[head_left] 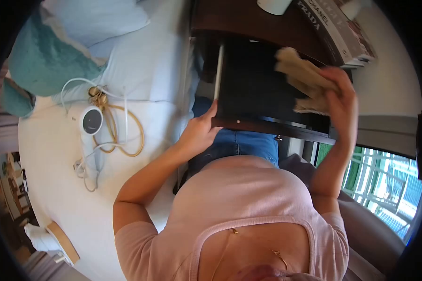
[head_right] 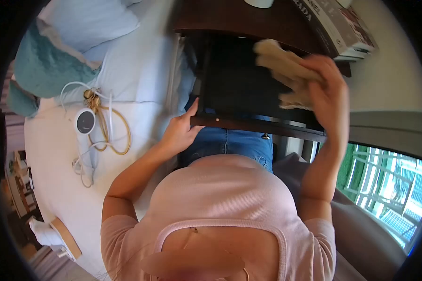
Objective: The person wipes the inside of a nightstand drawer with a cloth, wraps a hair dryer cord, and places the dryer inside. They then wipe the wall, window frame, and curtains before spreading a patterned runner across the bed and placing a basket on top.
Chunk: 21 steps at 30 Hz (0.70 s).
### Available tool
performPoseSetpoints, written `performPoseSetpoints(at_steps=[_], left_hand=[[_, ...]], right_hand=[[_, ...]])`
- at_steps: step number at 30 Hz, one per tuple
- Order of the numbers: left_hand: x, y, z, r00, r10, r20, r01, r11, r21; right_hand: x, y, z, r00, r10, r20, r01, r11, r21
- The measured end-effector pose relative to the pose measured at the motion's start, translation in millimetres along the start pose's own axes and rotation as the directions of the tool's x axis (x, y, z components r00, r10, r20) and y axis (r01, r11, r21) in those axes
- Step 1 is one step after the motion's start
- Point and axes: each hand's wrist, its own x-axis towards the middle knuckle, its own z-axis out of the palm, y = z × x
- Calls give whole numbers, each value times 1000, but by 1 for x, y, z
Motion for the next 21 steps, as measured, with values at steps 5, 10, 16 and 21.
performPoseSetpoints(at_steps=[5,10,16,21], left_hand=[[6,-4,-5,1000,10,-15,-10,999,46],[9,-9,-13,983,179,36,-182,970,158],[8,-15,-15,968,249,19,-248,951,185],[5,-16,-14,972,231,-45,-216,950,226]], right_hand=[[-104,33,-74,903,381,-199,-427,849,-312],[-161,41,-62,834,513,-203,-550,802,-234],[-140,34,-13,927,366,-84,-371,853,-367],[-92,44,52,990,40,-134,-50,996,-69]])
